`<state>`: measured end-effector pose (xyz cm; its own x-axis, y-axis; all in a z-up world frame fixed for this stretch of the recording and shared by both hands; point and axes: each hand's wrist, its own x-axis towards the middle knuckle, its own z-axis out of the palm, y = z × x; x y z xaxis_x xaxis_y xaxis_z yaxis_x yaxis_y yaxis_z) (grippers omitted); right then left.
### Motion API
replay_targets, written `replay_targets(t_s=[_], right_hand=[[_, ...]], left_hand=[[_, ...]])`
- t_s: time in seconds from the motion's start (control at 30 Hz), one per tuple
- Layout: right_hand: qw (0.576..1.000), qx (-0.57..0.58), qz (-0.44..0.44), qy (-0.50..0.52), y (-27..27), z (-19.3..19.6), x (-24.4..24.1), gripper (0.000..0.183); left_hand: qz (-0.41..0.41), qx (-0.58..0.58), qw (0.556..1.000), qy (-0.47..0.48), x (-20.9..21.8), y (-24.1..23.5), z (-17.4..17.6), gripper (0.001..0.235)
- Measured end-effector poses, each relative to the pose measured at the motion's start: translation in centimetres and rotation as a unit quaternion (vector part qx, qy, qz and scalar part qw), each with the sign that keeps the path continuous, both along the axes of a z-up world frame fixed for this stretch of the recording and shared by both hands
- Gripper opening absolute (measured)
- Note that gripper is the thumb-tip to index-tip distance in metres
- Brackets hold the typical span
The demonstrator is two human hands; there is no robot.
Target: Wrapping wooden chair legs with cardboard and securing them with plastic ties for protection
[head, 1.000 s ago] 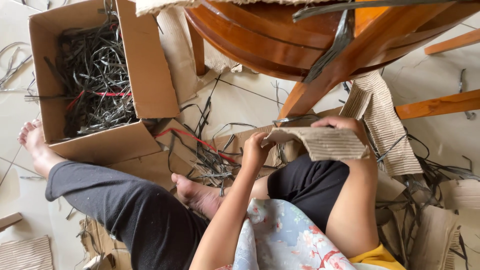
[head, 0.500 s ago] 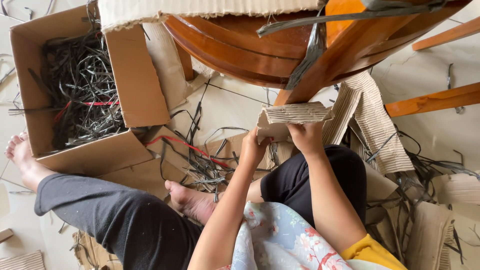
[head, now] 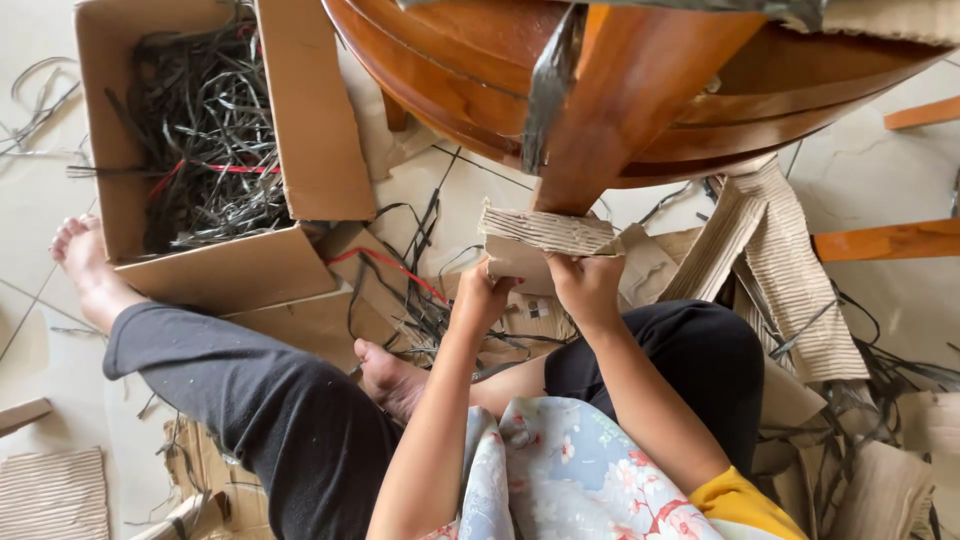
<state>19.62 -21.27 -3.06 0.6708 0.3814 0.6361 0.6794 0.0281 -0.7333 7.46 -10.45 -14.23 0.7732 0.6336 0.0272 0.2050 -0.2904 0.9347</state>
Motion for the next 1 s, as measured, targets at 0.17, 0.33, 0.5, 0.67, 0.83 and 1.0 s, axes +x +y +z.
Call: replay_targets(t_s=[0.17, 0.33, 0.5, 0.67, 0.83, 1.0], right_hand=[[0.997, 0.049, 0.002, 0.053, 2.0, -0.2, -2.7, 0.027], [0.998, 0.001, 0.013, 0.056, 1.3, 1.8, -4.0, 0.02], [0.998, -0.027, 0.016, 0.054, 0.5, 3.8, -3.4, 0.034], [0.922, -0.257, 0.153, 0.246, -4.0, 7.7, 0.7, 0.044], [0.896, -0.28, 0.131, 0.319, -5.9, 8.1, 0.4, 0.03], [0.895, -0.3, 0.126, 0.305, -6.4, 8.0, 0.7, 0.019]], left_hand=[[-0.01, -0.017, 1.0, 0.017, -2.5, 2.2, 0.4, 0.015], [-0.002, -0.023, 0.999, 0.022, -3.3, 2.8, -1.9, 0.017], [0.008, -0.012, 0.999, 0.035, -3.4, 2.0, 0.1, 0.025], [0.004, -0.041, 0.998, 0.055, -4.8, 1.1, 7.2, 0.068], [0.046, -0.04, 0.987, -0.151, -2.7, -0.1, 11.9, 0.078], [0.096, 0.038, 0.974, -0.2, -1.8, -0.9, 15.7, 0.077]])
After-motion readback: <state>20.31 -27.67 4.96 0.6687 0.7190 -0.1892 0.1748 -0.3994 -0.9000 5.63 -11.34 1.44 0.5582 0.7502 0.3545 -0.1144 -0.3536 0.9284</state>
